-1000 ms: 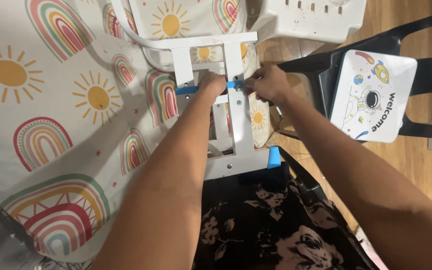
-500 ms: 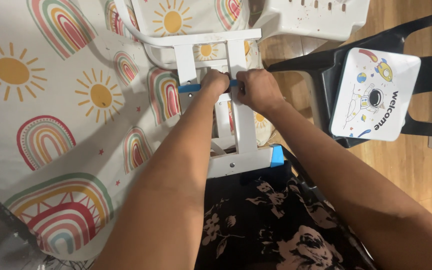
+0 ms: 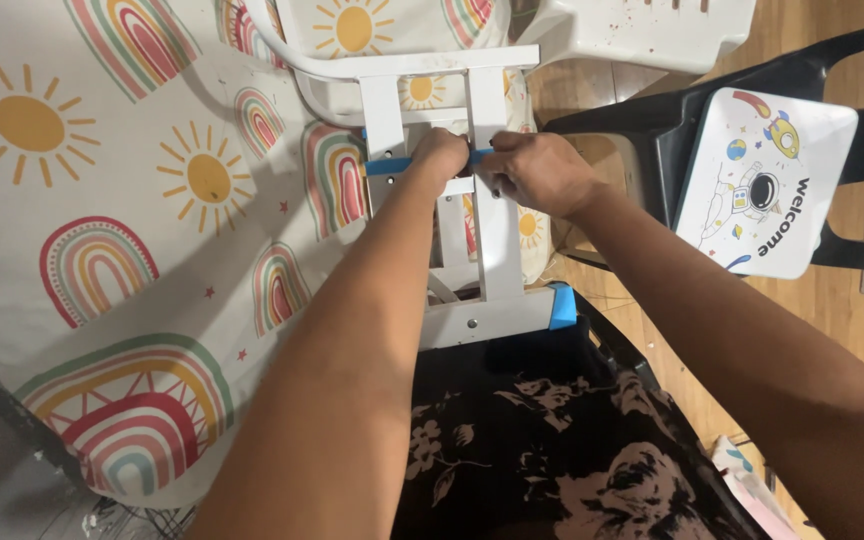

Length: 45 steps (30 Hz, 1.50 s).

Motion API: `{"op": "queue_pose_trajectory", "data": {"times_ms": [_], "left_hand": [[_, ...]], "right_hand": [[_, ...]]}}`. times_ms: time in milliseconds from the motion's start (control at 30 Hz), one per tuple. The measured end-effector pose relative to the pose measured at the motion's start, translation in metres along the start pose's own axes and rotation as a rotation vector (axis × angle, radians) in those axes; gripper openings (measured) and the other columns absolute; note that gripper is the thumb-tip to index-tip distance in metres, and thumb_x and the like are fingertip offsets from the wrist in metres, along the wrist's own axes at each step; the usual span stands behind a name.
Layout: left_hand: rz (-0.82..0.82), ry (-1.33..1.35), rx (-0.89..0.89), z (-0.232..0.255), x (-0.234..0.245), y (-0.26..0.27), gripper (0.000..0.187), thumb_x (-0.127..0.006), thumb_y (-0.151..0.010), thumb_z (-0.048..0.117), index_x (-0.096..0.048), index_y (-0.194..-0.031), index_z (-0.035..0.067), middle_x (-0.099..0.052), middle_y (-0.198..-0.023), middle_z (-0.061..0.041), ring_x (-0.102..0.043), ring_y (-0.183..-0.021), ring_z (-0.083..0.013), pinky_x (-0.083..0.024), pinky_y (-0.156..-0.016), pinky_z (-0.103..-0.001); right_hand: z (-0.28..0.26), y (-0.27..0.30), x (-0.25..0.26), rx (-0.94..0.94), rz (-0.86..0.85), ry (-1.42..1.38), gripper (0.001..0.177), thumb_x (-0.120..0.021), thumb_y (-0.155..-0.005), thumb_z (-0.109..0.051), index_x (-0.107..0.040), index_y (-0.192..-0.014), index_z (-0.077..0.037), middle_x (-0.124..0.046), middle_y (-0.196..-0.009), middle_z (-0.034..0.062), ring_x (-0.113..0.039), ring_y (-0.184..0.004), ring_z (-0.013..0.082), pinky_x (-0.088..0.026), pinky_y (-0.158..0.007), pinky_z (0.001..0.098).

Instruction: The person uses a screwdriver to tighten screws on the white metal frame of a baby bouncer. The person holds the frame steady with one hand while turning the screwdriver with the other to secure the joints.

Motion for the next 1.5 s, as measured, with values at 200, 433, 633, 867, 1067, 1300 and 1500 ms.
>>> {"op": "queue_pose_trajectory", "data": {"times_ms": [200,433,633,867,1067,1300,1500], "left_hand": [[0.052,0.192,0.012,-0.010,-0.011,-0.025,0.031,-0.056,-0.093,0.018,-0.067,-0.106,-0.007,-0.072,-0.098,-0.019,-0.073,-0.088,-0.0299,-0.057,-0.075,-0.042],[0.030,0.070,0.094,-0.005,-0.014,-0.020,0.039,-0.055,-0.093,0.021,-0.069,-0.112,-0.010,-0.073,-0.112,-0.026,-0.072,-0.101,-0.0368,-0.055,-0.085,-0.043],[0.043,0.093,0.061,-0.005,-0.009,-0.014,0.042,-0.057,-0.094,0.026,-0.068,-0.115,-0.008,-0.070,-0.116,-0.024,-0.070,-0.106,-0.0362,-0.055,-0.088,-0.042],[0.018,0.020,0.037,-0.003,-0.006,-0.011,0.040,-0.056,-0.099,0.027,-0.071,-0.113,-0.007,-0.075,-0.109,-0.021,-0.074,-0.096,-0.0322,-0.057,-0.084,-0.039],[0.006,0.111,0.082,-0.003,-0.005,-0.007,0.039,-0.056,-0.099,0.027,-0.070,-0.111,-0.007,-0.076,-0.107,-0.021,-0.077,-0.094,-0.0329,-0.060,-0.081,-0.040],[0.060,-0.158,-0.076,-0.017,-0.018,-0.033,0.041,-0.056,-0.099,0.033,-0.072,-0.109,-0.003,-0.073,-0.112,-0.020,-0.070,-0.104,-0.0338,-0.056,-0.086,-0.039],[0.060,-0.272,-0.153,-0.018,-0.017,-0.034,0.044,-0.052,-0.105,0.038,-0.074,-0.105,0.000,-0.072,-0.113,-0.020,-0.068,-0.107,-0.0368,-0.053,-0.090,-0.041]], "right_hand": [[0.007,0.008,-0.003,-0.259,0.100,-0.298,0.011,-0.077,-0.071,-0.008,-0.076,-0.081,-0.009,-0.073,-0.085,0.0077,-0.073,-0.076,0.0250,-0.059,-0.073,0.0354],[0.001,-0.001,-0.016,-0.795,0.179,-0.378,0.029,-0.084,-0.079,-0.032,-0.076,-0.084,-0.004,-0.076,-0.081,0.0125,-0.075,-0.076,0.0246,-0.058,-0.074,0.0342],[0.002,-0.022,-0.020,-1.047,-0.188,-0.307,0.036,-0.070,-0.089,-0.035,-0.079,-0.079,-0.001,-0.079,-0.077,0.0128,-0.077,-0.078,0.0239,-0.059,-0.080,0.0333],[-0.004,-0.030,-0.036,-0.708,-0.133,0.190,0.020,-0.073,-0.084,-0.022,-0.077,-0.089,-0.003,-0.073,-0.090,0.0218,-0.074,-0.085,0.0349,-0.060,-0.073,0.0397],[-0.009,-0.025,-0.024,-0.592,-0.198,0.228,0.022,-0.073,-0.086,-0.025,-0.077,-0.088,-0.004,-0.073,-0.087,0.0220,-0.074,-0.085,0.0351,-0.060,-0.076,0.0417],[0.004,-0.035,-0.012,-0.577,-0.264,0.182,0.011,-0.073,-0.081,-0.016,-0.077,-0.087,-0.007,-0.074,-0.089,0.0174,-0.073,-0.088,0.0326,-0.059,-0.080,0.0408],[-0.009,-0.018,-0.001,-0.167,-0.116,0.228,0.016,-0.070,-0.080,-0.009,-0.074,-0.096,-0.010,-0.072,-0.086,0.0134,-0.072,-0.082,0.0319,-0.057,-0.071,0.0437]]}}
Point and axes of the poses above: each hand's wrist, its own y-axis away from the middle knuckle, its own x-axis out of the back of the hand, z = x × y, the point moved 1 cm from there along -y, towards the middle knuckle
